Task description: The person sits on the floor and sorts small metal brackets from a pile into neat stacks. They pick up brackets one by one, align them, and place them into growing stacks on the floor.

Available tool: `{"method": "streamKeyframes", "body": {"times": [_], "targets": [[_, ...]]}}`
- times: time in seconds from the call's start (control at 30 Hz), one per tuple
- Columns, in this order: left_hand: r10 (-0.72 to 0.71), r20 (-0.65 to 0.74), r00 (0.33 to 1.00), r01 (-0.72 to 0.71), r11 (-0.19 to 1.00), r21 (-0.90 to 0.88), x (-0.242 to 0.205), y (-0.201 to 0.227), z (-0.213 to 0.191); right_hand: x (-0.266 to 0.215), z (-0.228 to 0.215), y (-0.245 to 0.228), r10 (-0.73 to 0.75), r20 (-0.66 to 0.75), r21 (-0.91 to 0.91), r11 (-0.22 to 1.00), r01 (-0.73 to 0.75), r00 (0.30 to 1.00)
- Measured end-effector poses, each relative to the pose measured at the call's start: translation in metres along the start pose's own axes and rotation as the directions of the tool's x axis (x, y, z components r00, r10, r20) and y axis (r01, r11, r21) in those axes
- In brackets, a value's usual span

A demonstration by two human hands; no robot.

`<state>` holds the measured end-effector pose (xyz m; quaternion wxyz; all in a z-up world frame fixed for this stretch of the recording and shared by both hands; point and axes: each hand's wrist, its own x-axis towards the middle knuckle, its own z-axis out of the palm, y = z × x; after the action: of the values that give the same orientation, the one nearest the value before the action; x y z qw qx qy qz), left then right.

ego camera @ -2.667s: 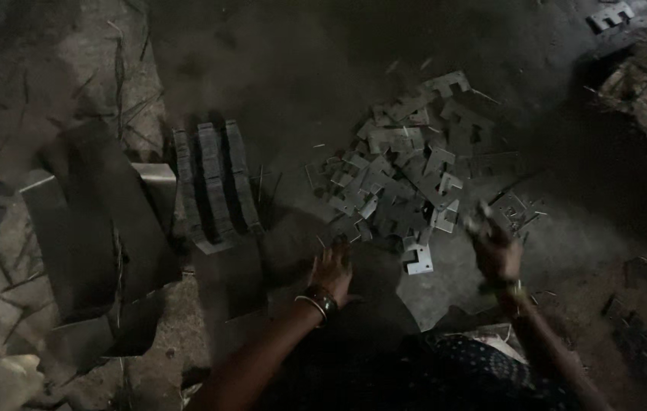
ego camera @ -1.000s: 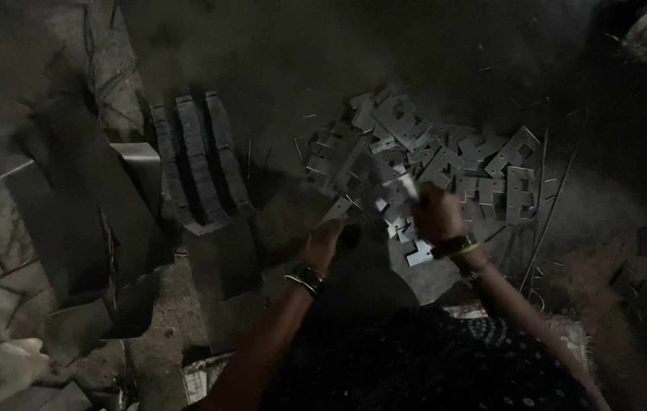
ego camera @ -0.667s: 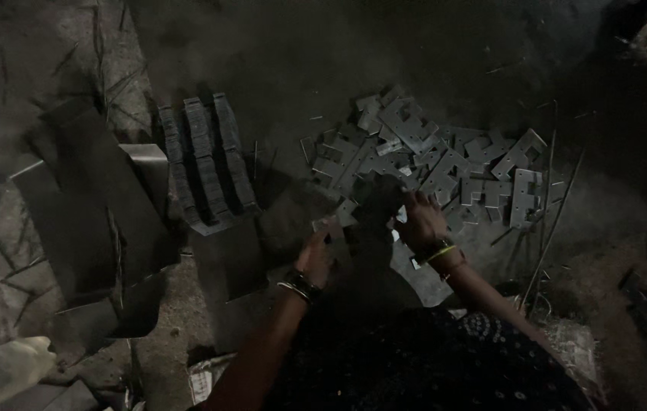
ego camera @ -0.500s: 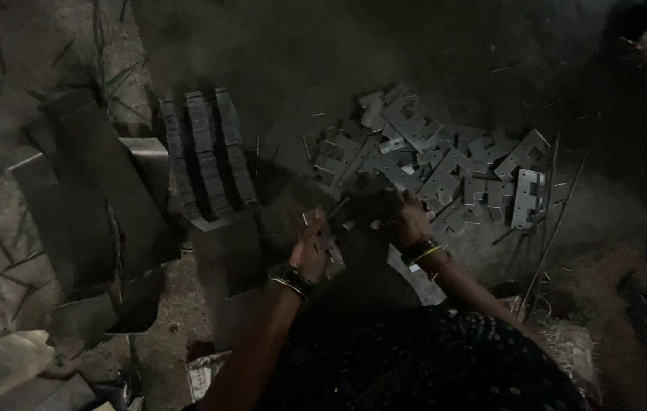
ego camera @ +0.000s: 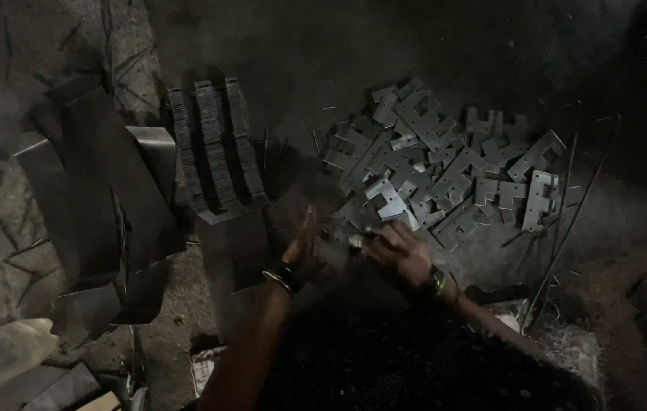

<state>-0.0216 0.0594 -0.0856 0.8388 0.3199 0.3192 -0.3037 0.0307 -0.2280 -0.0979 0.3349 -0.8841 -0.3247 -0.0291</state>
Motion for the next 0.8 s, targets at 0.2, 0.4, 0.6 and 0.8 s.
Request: {"method": "streamKeyframes", "body": {"times": [0.2,0.4,0.6,0.8], "targets": [[0.218,-0.033,0.975,-0.187,0.899,0.397,0.002,-0.010,-0.018,-0.039,-0.041,0.003,0.545,0.221,-0.490,0.779,-0.391,0.809],[0.310,-0.010,0.951,-0.162,0.523,0.837,0.015,-0.030,-0.024,-0.062,-0.030,0.024,0.415,0.019,-0.272,0.877,-0.395,0.909],[0.583,0.483,0.653,-0.558,-0.061,0.828,0.035,-0.052,-0.028,-0.033,-0.057,-0.009,0.453,0.110,-0.215,0.880,-0.424,0.885],[0.491,0.105,0.865,-0.322,0.383,0.866,0.049,-0.057,-0.032,0.012,-0.078,-0.056,0.706,0.328,-0.028,0.672,-0.740,0.628]]}}
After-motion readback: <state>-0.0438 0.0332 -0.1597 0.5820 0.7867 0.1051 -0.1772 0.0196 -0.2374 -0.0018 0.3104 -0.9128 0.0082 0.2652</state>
